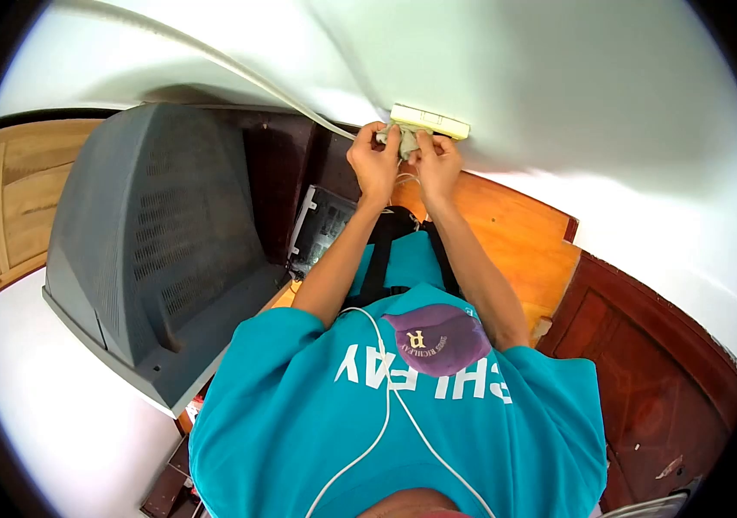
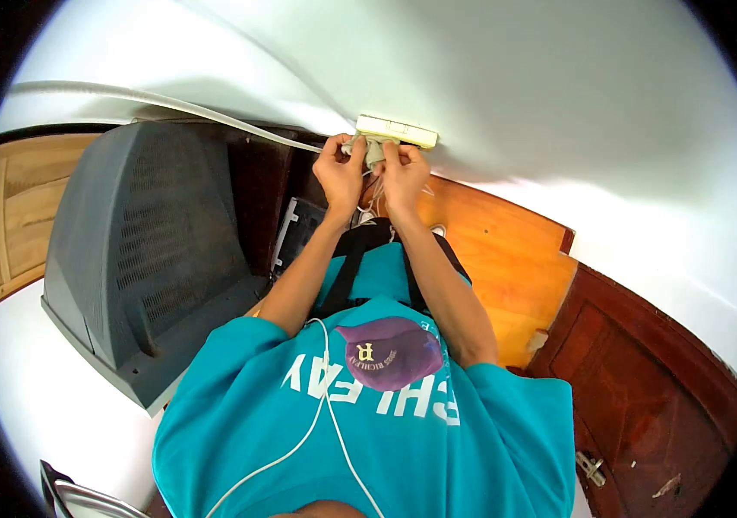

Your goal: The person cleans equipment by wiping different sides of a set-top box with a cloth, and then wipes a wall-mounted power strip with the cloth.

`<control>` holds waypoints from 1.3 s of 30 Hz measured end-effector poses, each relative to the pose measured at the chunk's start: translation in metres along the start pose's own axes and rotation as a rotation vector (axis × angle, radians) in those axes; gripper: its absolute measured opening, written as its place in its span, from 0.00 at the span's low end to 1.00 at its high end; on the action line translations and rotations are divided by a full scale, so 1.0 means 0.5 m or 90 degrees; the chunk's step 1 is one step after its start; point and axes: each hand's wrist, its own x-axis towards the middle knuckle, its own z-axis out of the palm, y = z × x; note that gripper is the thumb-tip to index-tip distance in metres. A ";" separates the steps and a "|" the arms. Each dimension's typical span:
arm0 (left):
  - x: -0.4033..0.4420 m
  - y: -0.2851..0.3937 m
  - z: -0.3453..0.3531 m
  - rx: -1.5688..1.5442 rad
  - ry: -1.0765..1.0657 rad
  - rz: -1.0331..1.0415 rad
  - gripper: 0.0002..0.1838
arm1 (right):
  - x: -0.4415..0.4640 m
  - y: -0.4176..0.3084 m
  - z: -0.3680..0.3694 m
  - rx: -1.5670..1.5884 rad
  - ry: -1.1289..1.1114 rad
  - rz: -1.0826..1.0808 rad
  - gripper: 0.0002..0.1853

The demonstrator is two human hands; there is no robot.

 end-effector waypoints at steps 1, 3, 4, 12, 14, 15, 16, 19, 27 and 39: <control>0.003 -0.001 0.006 -0.011 -0.017 0.034 0.11 | 0.001 -0.006 -0.005 -0.006 -0.008 -0.043 0.10; 0.002 0.000 0.018 -0.023 -0.015 0.023 0.11 | 0.001 -0.019 -0.007 -0.003 -0.012 -0.044 0.10; -0.001 0.001 0.020 -0.033 -0.017 0.012 0.11 | -0.001 -0.026 -0.007 0.003 -0.012 -0.043 0.11; 0.010 -0.021 0.013 -0.031 -0.001 0.054 0.10 | -0.012 -0.034 0.018 0.012 -0.030 0.003 0.11; 0.004 -0.020 0.020 -0.042 -0.036 0.055 0.10 | -0.007 -0.034 -0.004 -0.007 -0.001 -0.043 0.10; 0.006 -0.011 0.018 -0.046 -0.052 0.036 0.11 | -0.007 -0.033 0.004 -0.009 -0.007 -0.040 0.10; 0.010 -0.005 0.011 -0.044 -0.048 0.032 0.11 | -0.009 -0.030 0.011 0.002 -0.005 -0.031 0.10; 0.021 0.005 -0.009 -0.032 -0.010 0.030 0.11 | -0.013 -0.017 0.034 0.021 -0.025 -0.036 0.09; 0.004 0.014 0.027 -0.037 -0.035 0.129 0.10 | -0.008 -0.089 -0.003 -0.078 0.038 -0.065 0.12; 0.013 0.047 0.051 0.036 -0.085 0.211 0.12 | -0.005 -0.082 -0.016 0.003 0.096 0.016 0.14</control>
